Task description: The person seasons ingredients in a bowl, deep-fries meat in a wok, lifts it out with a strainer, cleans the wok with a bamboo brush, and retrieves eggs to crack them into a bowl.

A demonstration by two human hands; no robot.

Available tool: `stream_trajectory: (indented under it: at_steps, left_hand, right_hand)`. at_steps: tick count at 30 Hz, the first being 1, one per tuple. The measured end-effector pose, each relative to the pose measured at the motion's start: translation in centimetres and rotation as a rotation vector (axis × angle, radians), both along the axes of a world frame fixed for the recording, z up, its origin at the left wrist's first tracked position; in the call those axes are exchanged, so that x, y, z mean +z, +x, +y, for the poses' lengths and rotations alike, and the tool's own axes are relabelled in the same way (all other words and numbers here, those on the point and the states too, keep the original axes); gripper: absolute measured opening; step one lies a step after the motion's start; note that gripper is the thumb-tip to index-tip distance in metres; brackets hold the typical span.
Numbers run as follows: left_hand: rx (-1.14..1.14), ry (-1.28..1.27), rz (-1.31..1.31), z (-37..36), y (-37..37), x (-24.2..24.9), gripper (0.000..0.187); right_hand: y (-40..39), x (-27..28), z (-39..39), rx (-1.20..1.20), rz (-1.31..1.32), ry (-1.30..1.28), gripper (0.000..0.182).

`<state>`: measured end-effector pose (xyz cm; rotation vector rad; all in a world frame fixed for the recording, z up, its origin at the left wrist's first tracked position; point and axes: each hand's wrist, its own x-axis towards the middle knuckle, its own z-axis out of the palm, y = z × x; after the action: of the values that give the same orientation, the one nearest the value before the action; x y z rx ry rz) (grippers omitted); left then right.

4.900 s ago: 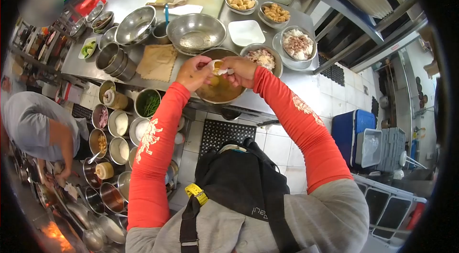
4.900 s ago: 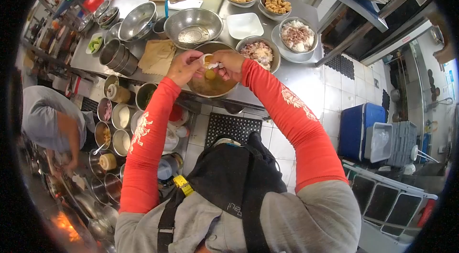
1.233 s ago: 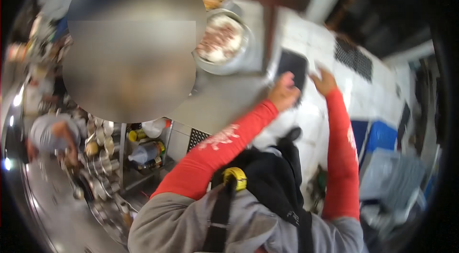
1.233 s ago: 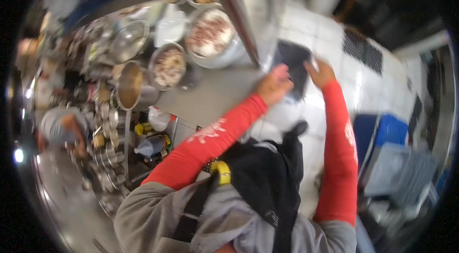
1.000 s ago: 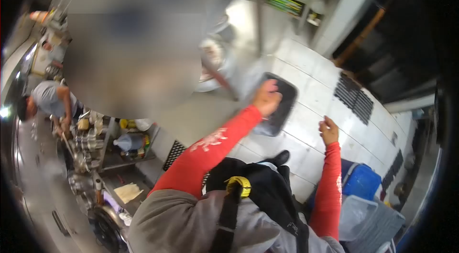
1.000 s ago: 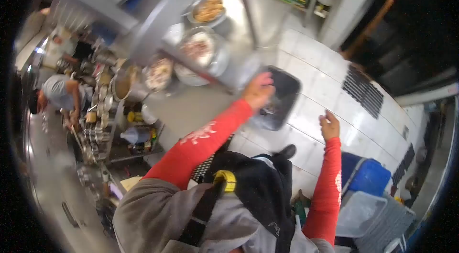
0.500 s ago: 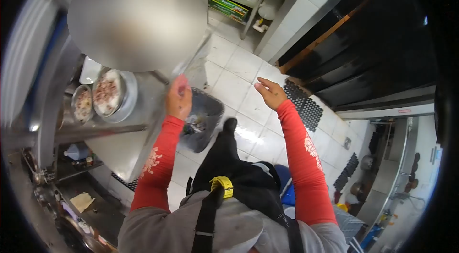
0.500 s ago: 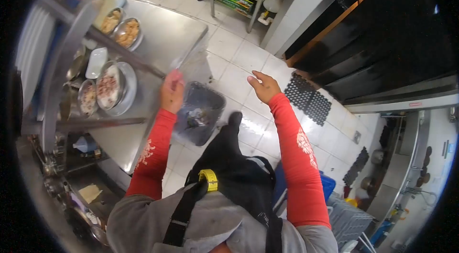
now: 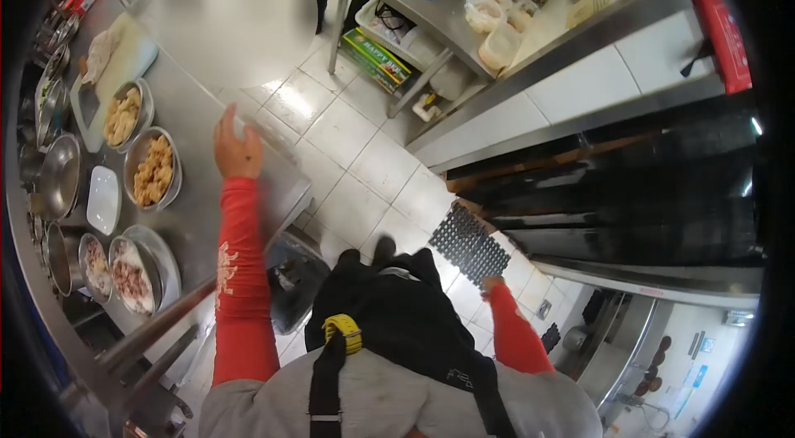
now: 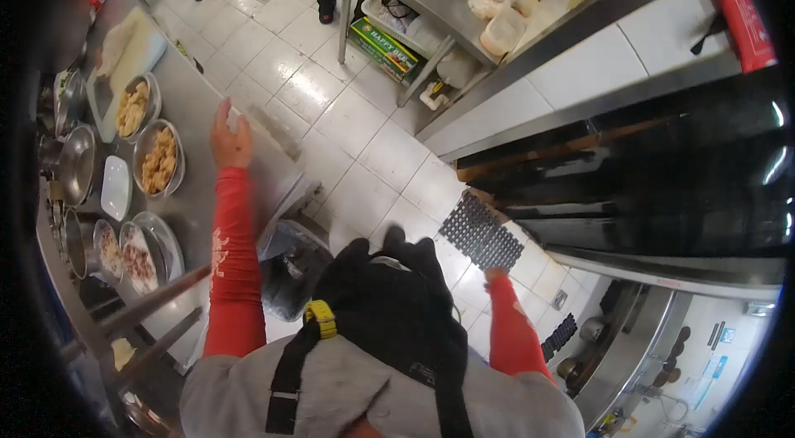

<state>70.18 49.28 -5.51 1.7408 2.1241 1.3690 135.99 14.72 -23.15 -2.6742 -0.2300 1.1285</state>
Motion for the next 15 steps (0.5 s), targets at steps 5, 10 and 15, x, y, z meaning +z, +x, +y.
stream_trajectory:
  at_steps: [5,10,15]
  left_hand:
    - [0.103,-0.055,0.076,4.2,-1.6,-1.0,0.048]
    - [0.222,-0.2,0.425,8.5,-5.9,-2.4,0.051]
    - [0.325,-0.354,0.457,10.4,-6.4,-2.9,0.053]
  right_hand:
    - [-9.3,-4.7,28.3,1.323,-0.284,0.467,0.031]
    - [-23.1,14.3,67.3,1.428,-0.592,1.229,0.027]
    - [-17.1,9.6,94.7,1.366,-0.928,0.367,0.069]
